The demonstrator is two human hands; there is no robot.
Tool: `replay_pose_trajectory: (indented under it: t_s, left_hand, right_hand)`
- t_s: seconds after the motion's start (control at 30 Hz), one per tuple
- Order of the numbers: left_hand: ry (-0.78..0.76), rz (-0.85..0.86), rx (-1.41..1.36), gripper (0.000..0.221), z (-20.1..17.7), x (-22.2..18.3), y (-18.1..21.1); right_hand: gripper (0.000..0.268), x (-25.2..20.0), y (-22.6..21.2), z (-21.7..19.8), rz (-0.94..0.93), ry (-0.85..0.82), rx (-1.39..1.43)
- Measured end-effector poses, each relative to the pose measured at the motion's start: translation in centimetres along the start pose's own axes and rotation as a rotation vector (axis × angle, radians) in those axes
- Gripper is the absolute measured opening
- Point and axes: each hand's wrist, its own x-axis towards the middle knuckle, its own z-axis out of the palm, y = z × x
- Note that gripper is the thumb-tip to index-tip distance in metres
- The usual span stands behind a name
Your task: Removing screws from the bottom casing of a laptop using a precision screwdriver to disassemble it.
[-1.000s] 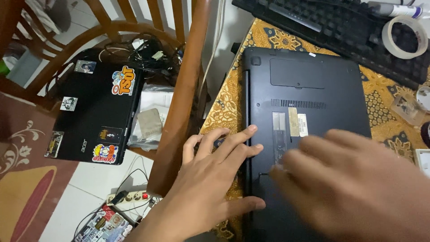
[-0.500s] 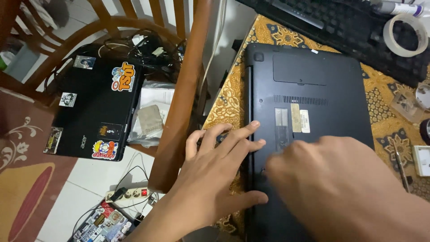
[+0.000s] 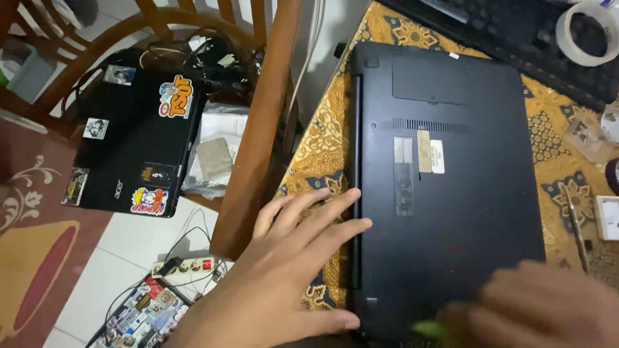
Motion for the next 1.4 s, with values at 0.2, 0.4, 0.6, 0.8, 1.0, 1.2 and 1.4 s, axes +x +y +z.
replay_pose_trajectory:
  t_s: [0.2,0.4,0.6,0.8,1.0,1.2,1.4]
  left_hand:
    - [-0.005,-0.039,0.024,0.087,0.3,-0.1,0.7]
    - [-0.001,-0.059,0.011,0.091,0.5,0.0,0.6]
    - [0.0,-0.055,0.043,0.096,0.5,-0.1,0.5]
    - [0.016,-0.058,0.034,0.094,0.5,-0.1,0.6]
    - [0.048,-0.038,0.051,0.095,0.5,-0.2,0.6]
    - [-0.029,-0.111,-0.01,0.103,-0.1,0.2,1.2]
    - [-0.069,-0.043,-0.035,0.072,-2.4,1.1,0.9]
  right_hand:
    - [0.024,1.8,-3.3,0.1,-0.179,0.229,-0.169]
    - [0.033,2.5,-4.2,0.3,-0.075,0.209,-0.132]
    - [0.04,2.5,-4.9,-0.4,-0.141,0.105,-0.159]
    - [0.055,3.6,-6.9,-1.2,-0.311,0.03,-0.289]
    - [0.043,5.5,-6.2,-2.7,-0.441,-0.077,-0.173]
    - [0.048,6.1,-4.4,-2.8,0.102,-0.509,0.117]
    - [0.022,5.4,1.3,-8.4,-0.049,-0.089,-0.297]
